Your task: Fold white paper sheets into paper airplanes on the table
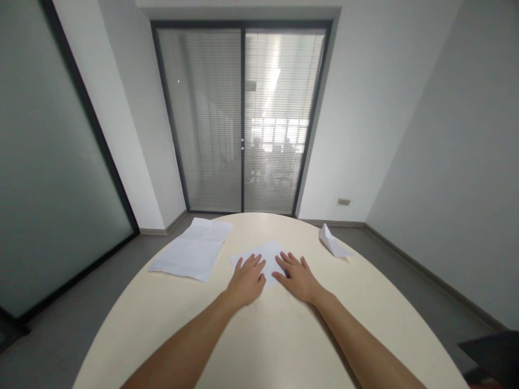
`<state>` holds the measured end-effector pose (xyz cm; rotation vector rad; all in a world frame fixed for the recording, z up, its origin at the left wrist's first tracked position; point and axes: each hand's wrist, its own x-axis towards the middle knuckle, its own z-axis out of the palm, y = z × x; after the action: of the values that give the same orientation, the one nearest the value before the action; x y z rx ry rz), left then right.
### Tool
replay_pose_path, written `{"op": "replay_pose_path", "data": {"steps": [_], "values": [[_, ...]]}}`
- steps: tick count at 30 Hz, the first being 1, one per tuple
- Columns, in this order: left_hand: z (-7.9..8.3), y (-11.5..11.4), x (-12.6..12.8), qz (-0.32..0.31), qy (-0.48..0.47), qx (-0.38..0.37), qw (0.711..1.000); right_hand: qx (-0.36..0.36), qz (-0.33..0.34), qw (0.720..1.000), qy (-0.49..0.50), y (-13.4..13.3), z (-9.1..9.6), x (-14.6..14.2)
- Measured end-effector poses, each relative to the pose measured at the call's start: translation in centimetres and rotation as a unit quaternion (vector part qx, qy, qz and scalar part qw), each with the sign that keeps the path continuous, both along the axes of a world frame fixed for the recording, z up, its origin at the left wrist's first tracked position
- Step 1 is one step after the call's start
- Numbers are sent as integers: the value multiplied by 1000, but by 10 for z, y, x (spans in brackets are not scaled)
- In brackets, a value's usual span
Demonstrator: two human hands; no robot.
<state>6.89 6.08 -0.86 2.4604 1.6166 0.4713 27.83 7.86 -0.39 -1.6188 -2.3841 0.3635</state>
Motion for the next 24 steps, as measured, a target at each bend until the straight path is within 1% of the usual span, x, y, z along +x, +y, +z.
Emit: {"op": "replay_pose_path", "data": {"steps": [4, 7, 12, 17, 20, 24], "values": [[-1, 0, 0, -9, -18, 9, 1000, 48, -26, 998, -1, 3, 0, 4], [-3, 1, -1, -12, -18, 11, 1000, 72, -22, 997, 1, 7, 1, 7], [-6, 1, 0, 4, -4, 16, 1000, 65, 2, 998, -7, 8, 0, 8], [-8, 2, 1, 22, 5, 26, 999, 31, 4, 999, -8, 3, 0, 7], [-7, 3, 2, 33, 7, 27, 999, 20, 1, 1000, 0, 1, 1, 6], [-4, 2, 3, 68, 14, 33, 997, 21, -14, 1000, 3, 1, 4, 4]]}}
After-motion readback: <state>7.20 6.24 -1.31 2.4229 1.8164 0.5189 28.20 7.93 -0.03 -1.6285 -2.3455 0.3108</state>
